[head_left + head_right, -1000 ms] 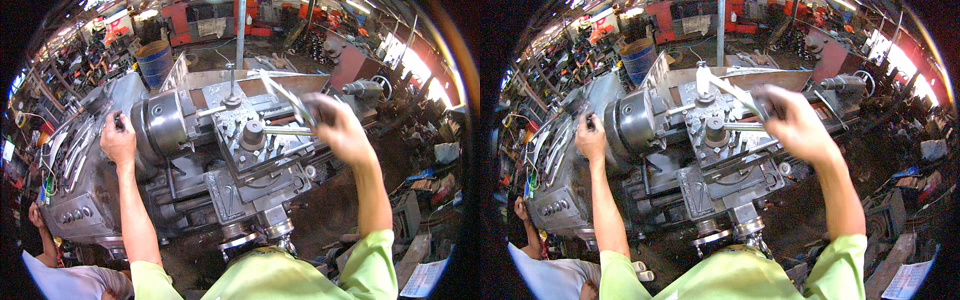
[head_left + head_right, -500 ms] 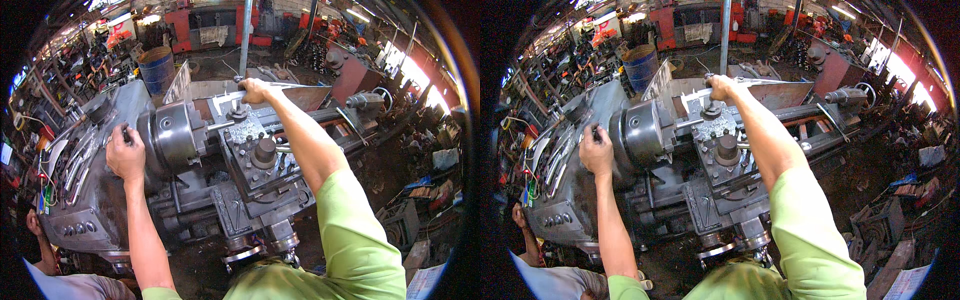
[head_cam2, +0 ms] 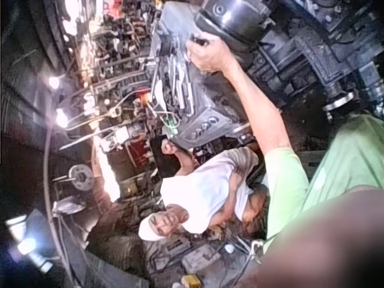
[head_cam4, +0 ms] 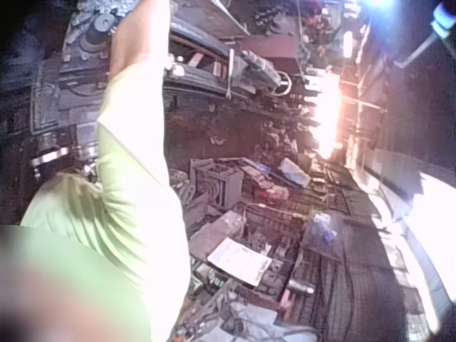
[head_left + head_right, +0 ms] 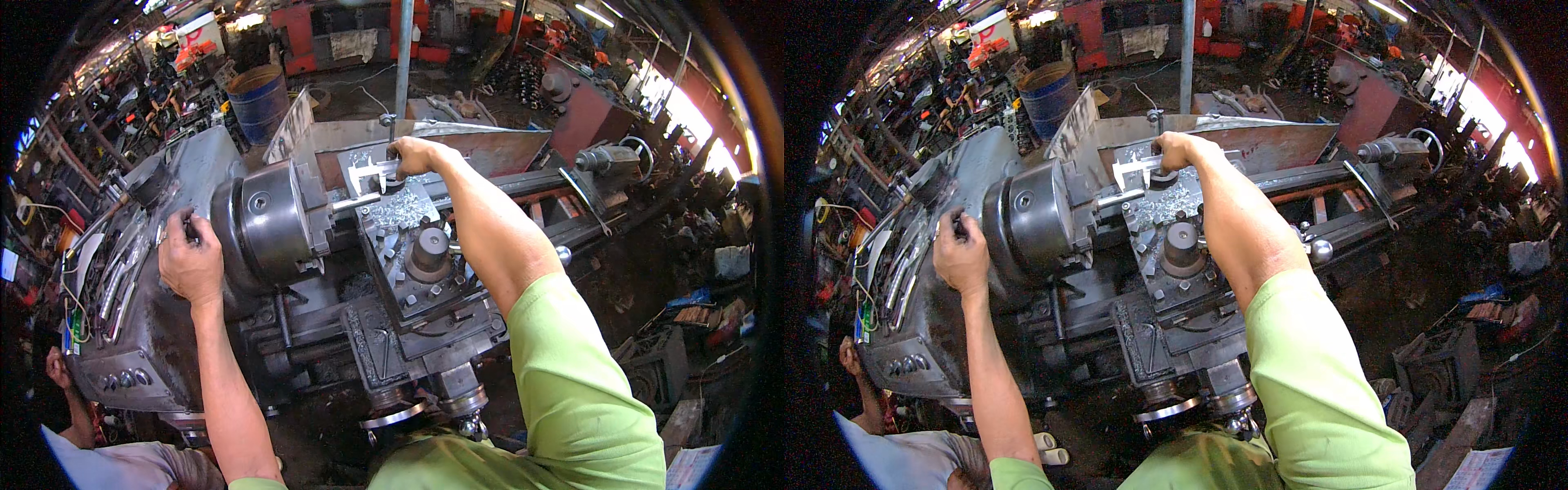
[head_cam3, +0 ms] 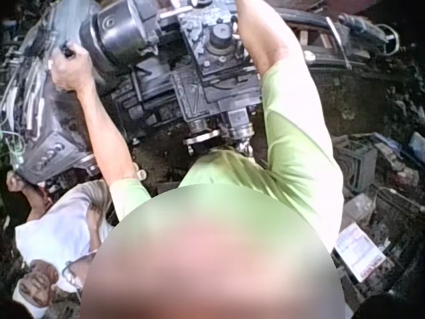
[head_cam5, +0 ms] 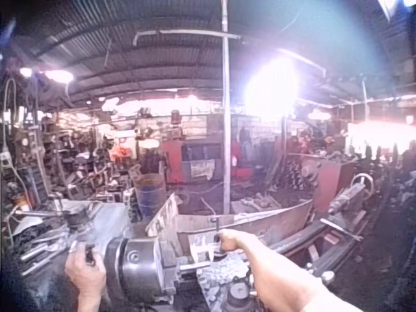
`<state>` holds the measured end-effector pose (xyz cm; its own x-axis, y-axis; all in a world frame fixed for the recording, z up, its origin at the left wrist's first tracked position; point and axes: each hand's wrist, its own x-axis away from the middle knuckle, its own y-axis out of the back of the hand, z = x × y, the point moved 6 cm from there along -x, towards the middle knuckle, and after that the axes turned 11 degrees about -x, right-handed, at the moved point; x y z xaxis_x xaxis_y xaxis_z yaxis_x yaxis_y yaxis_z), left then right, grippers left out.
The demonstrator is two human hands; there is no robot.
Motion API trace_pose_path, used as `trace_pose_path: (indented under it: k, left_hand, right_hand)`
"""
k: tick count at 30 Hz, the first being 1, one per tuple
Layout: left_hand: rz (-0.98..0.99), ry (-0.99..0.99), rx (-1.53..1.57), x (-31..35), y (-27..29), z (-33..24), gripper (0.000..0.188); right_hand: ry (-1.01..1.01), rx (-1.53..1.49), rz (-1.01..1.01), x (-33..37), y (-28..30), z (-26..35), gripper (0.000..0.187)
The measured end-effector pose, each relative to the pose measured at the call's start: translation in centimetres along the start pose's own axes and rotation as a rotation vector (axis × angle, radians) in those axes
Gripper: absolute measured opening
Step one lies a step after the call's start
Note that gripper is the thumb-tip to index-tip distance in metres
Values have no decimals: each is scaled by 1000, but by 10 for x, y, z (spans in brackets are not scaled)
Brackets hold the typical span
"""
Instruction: The person operates a metal lathe, using a caliper to measure a cylindrical workpiece and adjusting the tool post and carriage. The person repeatedly positions the cutting tool and engages the lathe to machine the metal part.
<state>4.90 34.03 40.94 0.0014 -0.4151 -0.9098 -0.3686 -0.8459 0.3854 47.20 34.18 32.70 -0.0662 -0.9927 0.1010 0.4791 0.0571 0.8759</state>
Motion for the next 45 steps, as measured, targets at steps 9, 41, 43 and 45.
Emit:
trace_pose_path:
  k: [9,41,43,45]
  left_hand:
    - [-1,-4,-52,0,2,-2,13]
    - [25,8,-38,1,1,-1,14]
    - [29,9,-47,1,1,-1,13]
    - [33,9,-32,1,1,-1,13]
  right_hand:
    - [-9,4,19,0,-5,6,54]
    - [-25,51,-18,-8,-8,4,57]
    - [-40,71,10,-9,-9,3,55]
    - [-45,90,22,-10,-10,3,55]
